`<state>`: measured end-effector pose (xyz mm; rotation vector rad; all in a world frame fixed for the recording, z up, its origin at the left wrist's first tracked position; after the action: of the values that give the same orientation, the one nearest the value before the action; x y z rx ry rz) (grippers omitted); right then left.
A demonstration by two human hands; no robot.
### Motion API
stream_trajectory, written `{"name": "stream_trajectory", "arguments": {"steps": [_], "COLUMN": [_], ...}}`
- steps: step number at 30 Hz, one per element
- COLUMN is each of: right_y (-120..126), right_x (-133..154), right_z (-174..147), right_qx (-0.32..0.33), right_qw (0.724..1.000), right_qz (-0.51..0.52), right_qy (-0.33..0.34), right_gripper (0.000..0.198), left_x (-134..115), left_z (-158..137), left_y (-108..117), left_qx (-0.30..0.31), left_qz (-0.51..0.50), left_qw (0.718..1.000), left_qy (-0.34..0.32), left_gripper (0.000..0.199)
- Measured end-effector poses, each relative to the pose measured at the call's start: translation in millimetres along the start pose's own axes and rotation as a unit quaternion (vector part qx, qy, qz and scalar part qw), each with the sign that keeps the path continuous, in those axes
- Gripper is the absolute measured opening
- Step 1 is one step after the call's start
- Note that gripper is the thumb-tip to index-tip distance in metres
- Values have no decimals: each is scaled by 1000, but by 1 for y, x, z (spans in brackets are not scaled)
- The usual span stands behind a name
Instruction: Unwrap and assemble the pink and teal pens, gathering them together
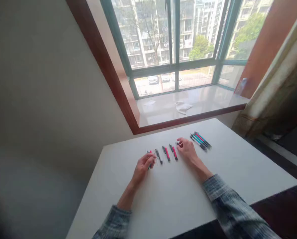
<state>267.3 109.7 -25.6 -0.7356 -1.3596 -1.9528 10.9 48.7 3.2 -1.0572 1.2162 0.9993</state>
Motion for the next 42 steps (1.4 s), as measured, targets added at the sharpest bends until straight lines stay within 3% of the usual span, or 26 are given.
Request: {"name": "stream_trajectory", "arguments": {"steps": [19, 29, 31, 35, 39, 42], "right_y": [7, 17, 17, 1, -22, -31], "right_x": [4, 12, 22, 54, 87, 98], "right_z": [-1, -2, -5, -21, -40, -46], "right_qx": [-15, -43, -32, 59, 143, 152], "right_qw": [1000, 996, 985, 918, 879, 869], "right_qz": [1, 72, 168, 390, 455, 470], "right_qy": [1, -12, -16, -27, -27, -29], "right_gripper": [24, 26, 29, 45, 50, 49], "left_x": [-8, -12, -13, -15, -14, -12], "left_z": [-3, -3, -4, -5, -5, -5], "left_y": [-2, -2, -2, -2, 0, 2], "left_qx": [13, 20, 18, 16, 14, 14], "left_qz": [28, 49, 48, 43, 54, 73], "left_qw": [1000, 999, 999, 999, 998, 997], "left_qy": [4, -5, -6, -5, -11, -14], "left_gripper": [28, 33, 34, 34, 33, 31]}}
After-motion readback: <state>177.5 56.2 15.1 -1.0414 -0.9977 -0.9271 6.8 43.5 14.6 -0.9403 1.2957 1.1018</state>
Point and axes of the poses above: each hand's wrist, its own z-axis towards the middle knuckle, its own y-axis out of the back of the hand, x = y × z, the point moved 5 cm from there along z, towards the middle knuckle, and after that the axes turned 1 degree about y, right-handed, at the moved point
